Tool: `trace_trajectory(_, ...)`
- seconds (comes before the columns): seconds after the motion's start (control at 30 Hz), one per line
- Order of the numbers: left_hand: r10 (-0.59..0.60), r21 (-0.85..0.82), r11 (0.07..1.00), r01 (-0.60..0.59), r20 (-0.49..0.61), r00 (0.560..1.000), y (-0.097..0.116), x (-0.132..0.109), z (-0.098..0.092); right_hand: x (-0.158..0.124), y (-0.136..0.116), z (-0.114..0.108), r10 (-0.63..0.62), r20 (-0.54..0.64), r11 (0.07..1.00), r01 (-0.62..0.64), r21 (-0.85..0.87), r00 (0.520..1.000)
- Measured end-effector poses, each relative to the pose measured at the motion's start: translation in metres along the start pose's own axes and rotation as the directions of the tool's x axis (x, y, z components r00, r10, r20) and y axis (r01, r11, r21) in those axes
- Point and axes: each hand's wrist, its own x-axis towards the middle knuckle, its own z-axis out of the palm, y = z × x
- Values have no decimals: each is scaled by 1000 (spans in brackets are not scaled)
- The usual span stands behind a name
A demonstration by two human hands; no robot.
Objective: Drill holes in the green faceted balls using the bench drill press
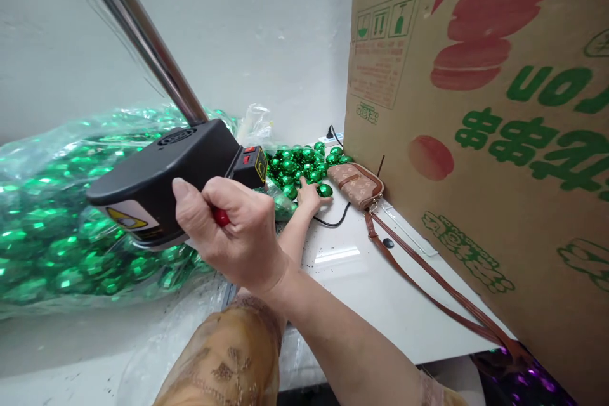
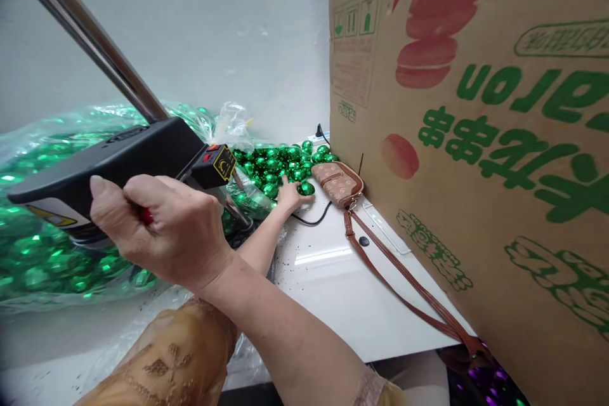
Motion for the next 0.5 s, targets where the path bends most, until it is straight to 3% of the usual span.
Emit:
trace_trajectory(0.17,173,123,979,-165,-58,983,14,-34,7,0,3,2,-33,-21,999,33,3,999)
trace_trajectory(0.3,297,34,955,-295,-88,951,23,-82,5,0,7,1,-44,-22,997,45,65,999)
trace_trajectory(0.4,354,-24,935,-355,-33,935,19,-127,2,-1,7,-1,-25,6,995,25,92,1000)
trace_trajectory(0.5,359,-55,933,-356,60,931,-1,-177,-4,-1,6,-3,10,15,992,-11,127,1000)
